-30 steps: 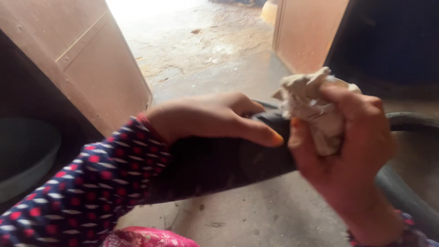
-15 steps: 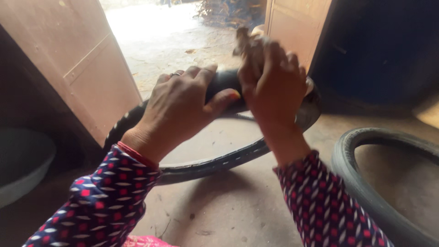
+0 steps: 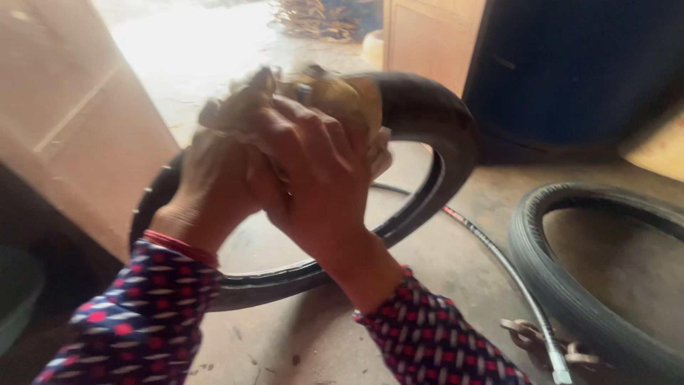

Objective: The person cleans a motorcycle tire using a cloth. They wipe the inner and outer surfaces of the tire while holding it with their left hand and scrubbing with their right hand.

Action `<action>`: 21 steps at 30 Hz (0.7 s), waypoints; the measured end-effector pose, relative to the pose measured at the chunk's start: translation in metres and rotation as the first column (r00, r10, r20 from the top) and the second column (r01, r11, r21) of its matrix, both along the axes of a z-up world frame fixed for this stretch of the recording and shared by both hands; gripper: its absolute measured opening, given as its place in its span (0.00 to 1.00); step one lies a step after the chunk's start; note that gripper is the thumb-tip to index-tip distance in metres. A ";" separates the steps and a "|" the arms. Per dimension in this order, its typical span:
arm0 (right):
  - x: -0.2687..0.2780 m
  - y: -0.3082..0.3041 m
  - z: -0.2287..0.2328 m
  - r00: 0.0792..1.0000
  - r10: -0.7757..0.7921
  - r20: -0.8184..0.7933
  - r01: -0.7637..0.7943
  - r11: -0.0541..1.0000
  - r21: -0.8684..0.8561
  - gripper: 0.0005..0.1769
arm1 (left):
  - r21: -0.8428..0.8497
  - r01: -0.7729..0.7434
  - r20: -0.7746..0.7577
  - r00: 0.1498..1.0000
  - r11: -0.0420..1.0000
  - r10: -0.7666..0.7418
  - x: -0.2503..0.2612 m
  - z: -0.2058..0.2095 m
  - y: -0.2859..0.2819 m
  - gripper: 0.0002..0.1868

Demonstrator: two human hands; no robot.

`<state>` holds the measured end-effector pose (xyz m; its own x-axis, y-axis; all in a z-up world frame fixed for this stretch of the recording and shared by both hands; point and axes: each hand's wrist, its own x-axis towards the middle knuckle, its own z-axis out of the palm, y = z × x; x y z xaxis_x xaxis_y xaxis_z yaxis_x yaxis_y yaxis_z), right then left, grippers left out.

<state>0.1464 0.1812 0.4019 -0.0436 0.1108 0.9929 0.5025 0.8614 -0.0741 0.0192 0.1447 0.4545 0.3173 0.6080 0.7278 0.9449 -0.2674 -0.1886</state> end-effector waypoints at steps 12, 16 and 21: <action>0.059 0.093 -0.007 0.937 0.043 -0.346 -0.084 0.991 -0.104 0.11 | 0.036 -0.107 0.012 0.994 0.994 0.107 0.021 0.007 0.011 0.46; 0.103 0.129 -0.020 0.908 -0.042 -0.418 -0.062 0.971 -0.232 0.12 | -0.047 -0.082 0.026 0.996 0.996 0.083 0.031 0.009 0.008 0.47; 0.125 0.121 -0.022 0.919 -0.071 -0.387 -0.063 0.944 -0.324 0.12 | -0.170 -0.038 0.000 0.999 0.985 0.039 0.051 0.014 -0.002 0.51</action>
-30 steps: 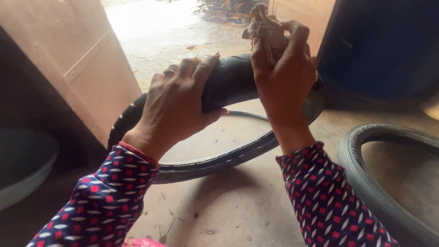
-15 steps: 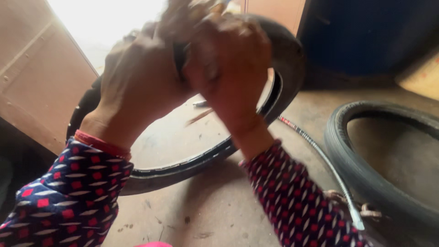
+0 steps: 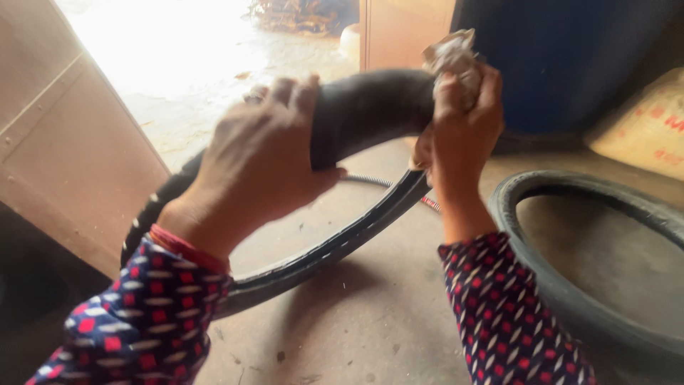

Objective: The person cleans a motorcycle tire using a cloth. They wipe the inner and outer surfaces of the tire while holding it with their left hand and scrubbing with their right hand.

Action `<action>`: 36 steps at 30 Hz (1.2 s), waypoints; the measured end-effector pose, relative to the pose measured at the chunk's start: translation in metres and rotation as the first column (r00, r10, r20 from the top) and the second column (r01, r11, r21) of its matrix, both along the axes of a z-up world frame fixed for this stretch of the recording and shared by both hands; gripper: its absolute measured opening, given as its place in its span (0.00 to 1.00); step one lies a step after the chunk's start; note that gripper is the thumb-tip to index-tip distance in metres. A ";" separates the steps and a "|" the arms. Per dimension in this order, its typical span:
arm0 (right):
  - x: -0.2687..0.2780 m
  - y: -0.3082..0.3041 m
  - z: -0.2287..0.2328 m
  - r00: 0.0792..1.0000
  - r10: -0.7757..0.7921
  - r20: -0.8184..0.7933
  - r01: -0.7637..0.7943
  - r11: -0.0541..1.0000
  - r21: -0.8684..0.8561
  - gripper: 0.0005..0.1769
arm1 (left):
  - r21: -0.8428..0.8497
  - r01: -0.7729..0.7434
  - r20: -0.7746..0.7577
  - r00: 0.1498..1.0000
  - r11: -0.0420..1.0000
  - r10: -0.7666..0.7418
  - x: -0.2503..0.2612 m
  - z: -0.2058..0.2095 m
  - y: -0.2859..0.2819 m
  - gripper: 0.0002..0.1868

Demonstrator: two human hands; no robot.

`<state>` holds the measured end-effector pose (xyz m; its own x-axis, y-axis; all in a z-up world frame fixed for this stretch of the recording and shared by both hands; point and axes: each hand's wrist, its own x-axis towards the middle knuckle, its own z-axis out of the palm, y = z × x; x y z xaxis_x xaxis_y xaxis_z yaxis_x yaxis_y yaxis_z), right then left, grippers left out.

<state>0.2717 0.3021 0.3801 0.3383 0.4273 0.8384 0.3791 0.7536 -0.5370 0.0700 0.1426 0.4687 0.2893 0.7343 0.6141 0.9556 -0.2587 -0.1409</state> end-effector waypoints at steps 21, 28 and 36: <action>-0.041 -0.065 0.009 0.979 -0.128 0.158 0.100 0.979 0.175 0.20 | 0.061 0.019 -0.096 0.995 0.998 -0.013 -0.005 0.002 0.005 0.42; 0.037 -0.028 -0.021 0.957 -0.158 -0.244 0.143 0.987 -0.079 0.15 | -0.001 0.043 -0.199 0.979 0.999 -0.042 0.024 0.006 0.014 0.36; 0.005 -0.086 0.009 0.976 -0.193 -0.098 0.200 0.977 0.070 0.11 | 0.016 0.166 -0.167 0.973 0.986 -0.161 0.076 0.006 0.030 0.29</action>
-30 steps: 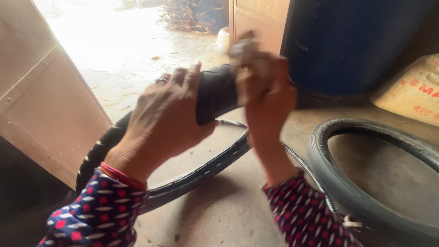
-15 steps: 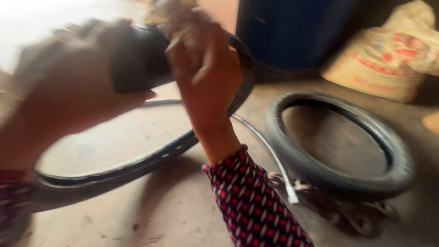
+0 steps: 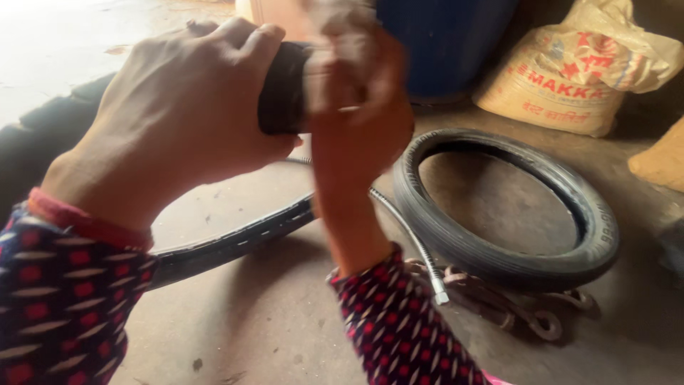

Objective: The person cleans a motorcycle tire using a cloth. They wipe the inner and outer surfaces of the tire while holding it with their left hand and scrubbing with their right hand.

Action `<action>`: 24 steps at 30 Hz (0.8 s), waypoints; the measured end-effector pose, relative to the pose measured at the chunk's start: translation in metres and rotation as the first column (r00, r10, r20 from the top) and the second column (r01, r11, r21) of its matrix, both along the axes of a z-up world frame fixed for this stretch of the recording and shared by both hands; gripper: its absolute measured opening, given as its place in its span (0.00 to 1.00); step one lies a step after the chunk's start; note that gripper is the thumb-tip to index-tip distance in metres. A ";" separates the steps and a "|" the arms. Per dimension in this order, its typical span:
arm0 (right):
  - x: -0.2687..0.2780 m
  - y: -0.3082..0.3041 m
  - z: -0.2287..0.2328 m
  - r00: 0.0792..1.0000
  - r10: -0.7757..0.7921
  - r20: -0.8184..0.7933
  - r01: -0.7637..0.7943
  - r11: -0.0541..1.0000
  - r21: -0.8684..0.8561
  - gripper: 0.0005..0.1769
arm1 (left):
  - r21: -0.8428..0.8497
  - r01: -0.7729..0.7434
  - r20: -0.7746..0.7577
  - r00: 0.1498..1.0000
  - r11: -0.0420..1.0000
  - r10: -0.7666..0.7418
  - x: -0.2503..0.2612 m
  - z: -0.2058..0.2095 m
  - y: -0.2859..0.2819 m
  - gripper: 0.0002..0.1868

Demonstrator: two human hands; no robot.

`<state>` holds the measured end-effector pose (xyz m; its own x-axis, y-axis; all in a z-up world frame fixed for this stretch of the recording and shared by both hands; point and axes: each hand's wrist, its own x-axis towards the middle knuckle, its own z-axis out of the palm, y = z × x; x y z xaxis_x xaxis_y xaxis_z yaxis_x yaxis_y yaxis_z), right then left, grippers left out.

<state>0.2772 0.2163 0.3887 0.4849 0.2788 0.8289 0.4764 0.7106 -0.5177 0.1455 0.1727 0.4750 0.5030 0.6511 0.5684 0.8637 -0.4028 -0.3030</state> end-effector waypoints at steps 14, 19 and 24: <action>0.082 0.055 -0.033 0.987 -0.153 0.045 0.160 0.945 -0.285 0.20 | 0.150 -0.191 -0.007 0.981 0.970 0.194 0.021 -0.019 -0.021 0.50; 0.120 0.067 -0.046 0.987 -0.153 -0.040 0.101 0.804 -0.587 0.21 | 0.053 -0.255 -0.081 0.963 0.966 0.258 0.040 -0.027 -0.034 0.51; 0.079 0.040 -0.028 0.987 -0.049 -0.155 -0.005 0.943 -0.334 0.18 | 0.059 -0.198 -0.102 0.974 0.978 0.203 0.043 -0.029 -0.031 0.50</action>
